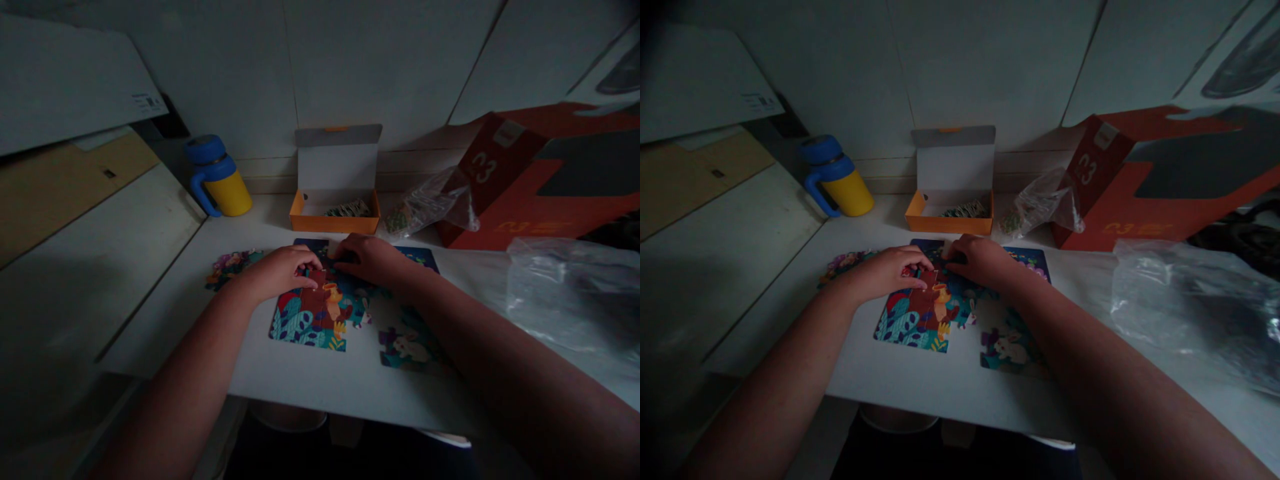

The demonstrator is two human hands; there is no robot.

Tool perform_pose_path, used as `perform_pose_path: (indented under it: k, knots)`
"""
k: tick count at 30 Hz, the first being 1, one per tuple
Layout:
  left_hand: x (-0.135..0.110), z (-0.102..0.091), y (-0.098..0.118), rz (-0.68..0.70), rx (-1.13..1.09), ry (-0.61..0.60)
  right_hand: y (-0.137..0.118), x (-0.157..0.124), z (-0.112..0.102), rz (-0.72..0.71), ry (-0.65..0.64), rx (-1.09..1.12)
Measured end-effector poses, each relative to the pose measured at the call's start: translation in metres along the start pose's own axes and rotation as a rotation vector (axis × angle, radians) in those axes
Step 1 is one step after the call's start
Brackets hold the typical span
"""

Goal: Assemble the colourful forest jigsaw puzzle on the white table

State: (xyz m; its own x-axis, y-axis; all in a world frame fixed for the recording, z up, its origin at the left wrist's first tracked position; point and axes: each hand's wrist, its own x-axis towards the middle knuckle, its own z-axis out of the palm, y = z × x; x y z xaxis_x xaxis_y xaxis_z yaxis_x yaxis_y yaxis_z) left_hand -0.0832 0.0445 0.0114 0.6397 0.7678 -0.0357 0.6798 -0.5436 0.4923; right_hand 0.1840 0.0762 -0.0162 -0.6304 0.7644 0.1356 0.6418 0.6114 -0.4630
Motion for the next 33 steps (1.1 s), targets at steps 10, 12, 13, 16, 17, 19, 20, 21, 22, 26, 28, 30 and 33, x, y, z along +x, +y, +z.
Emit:
perform_pose_path:
  k: [10,12,13,16,17,19,20,21,22,26,28,30,33]
  knots:
    - [-0.005,-0.003,0.000,0.069,0.016,-0.063,0.002,0.000,0.002,0.007,0.003,0.001]
    - [-0.010,-0.011,-0.004,0.026,0.042,-0.032,0.003,0.000,0.003,0.016,0.002,-0.018]
    - [-0.016,-0.018,-0.007,-0.027,0.083,-0.003,0.003,0.000,0.003,0.018,0.001,-0.026]
    - [-0.040,-0.042,-0.022,-0.315,0.275,0.103,0.002,-0.001,0.003,0.013,-0.002,-0.029]
    - [-0.050,-0.051,-0.027,-0.447,0.316,0.125,0.002,-0.001,0.003,0.012,-0.004,-0.022]
    - [-0.070,-0.065,-0.039,-0.714,0.349,0.125,0.001,-0.001,0.002,0.016,-0.005,-0.011]
    - [-0.079,-0.069,-0.044,-0.856,0.351,0.085,0.000,-0.001,0.002,0.017,-0.004,-0.009]
    - [-0.085,-0.072,-0.049,-0.937,0.335,0.038,0.000,-0.001,0.001,0.016,-0.003,-0.007]
    - [-0.090,-0.074,-0.053,-0.959,0.315,0.005,0.000,-0.001,0.001,0.016,-0.001,-0.008]
    - [-0.090,-0.070,-0.064,-0.958,0.285,-0.022,0.000,-0.001,0.001,0.024,0.001,-0.016]
    - [-0.087,-0.067,-0.066,-0.955,0.283,0.005,0.000,-0.001,0.001,0.028,0.003,-0.013]
    - [-0.086,-0.066,-0.065,-0.936,0.262,0.044,0.000,-0.001,0.001,0.033,-0.002,-0.003]
    - [-0.086,-0.068,-0.063,-0.870,0.198,0.064,-0.001,-0.001,0.001,0.037,-0.009,0.004]
